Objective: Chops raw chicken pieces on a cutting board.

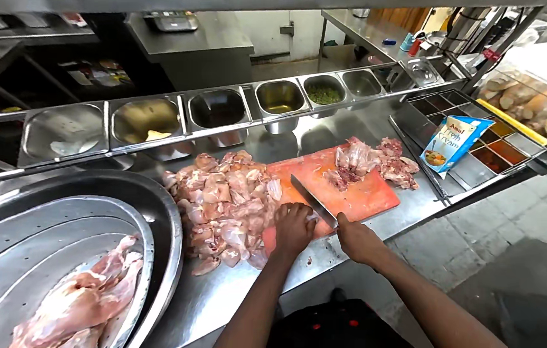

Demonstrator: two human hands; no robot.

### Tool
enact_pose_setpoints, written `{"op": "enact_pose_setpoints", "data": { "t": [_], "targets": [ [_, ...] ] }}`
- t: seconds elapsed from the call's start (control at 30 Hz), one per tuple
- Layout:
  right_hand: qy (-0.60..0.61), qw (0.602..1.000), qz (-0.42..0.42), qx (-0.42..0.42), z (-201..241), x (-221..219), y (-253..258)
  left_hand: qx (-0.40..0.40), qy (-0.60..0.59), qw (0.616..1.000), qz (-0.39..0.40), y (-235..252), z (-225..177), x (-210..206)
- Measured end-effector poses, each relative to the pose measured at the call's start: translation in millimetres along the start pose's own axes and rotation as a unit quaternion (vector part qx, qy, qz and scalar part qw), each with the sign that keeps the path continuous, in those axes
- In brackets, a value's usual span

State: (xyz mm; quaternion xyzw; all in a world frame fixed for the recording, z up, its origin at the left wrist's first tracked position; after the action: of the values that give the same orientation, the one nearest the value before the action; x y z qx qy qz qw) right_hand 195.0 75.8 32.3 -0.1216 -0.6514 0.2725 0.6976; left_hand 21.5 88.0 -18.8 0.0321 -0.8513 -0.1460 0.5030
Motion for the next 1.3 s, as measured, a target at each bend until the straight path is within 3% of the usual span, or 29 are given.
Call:
{"op": "enact_pose_setpoints", "data": {
  "t": [0.13,0.4,0.63,0.77,1.07,1.3],
  "targets": [
    [-0.009,1.000,0.022,0.004,-2.9,1.5,-3.3,-0.011,0.034,0.999,0.039,6.9,-1.9,-3.0],
    [-0.016,0.993,0.116,0.022,-18.2,23.2,-25.6,-0.057,-0.107,0.993,-0.003,7.7,19.3,-15.0],
    [0.049,0.998,0.015,0.040,19.0,13.9,45.3,-0.056,-0.131,0.990,0.013,9.1,27.2,-19.5],
    [0.046,0.998,0.000,0.050,25.4,14.5,54.2,-0.054,-0.142,0.988,0.023,12.6,28.1,-18.3],
    [-0.022,0.978,0.205,0.001,-29.4,37.8,-37.0,-0.038,-0.148,0.988,0.016,9.4,27.7,-21.5],
    [0.022,0.997,0.062,0.040,26.1,16.0,52.1,-0.064,-0.158,0.985,0.027,6.6,28.3,-21.9]
  ]
}}
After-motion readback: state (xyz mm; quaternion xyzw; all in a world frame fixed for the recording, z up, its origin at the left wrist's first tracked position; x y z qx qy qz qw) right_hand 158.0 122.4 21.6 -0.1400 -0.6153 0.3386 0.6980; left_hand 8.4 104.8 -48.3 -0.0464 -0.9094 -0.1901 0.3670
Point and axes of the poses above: each hand's wrist, its own y-axis towards the middle knuckle, its own x-axis out of the back of the hand, z = x × y, the point moved 5 cm from there along y, towards the middle knuckle, and after that the axes turned 7 degrees about -y, right-handed, at the moved point
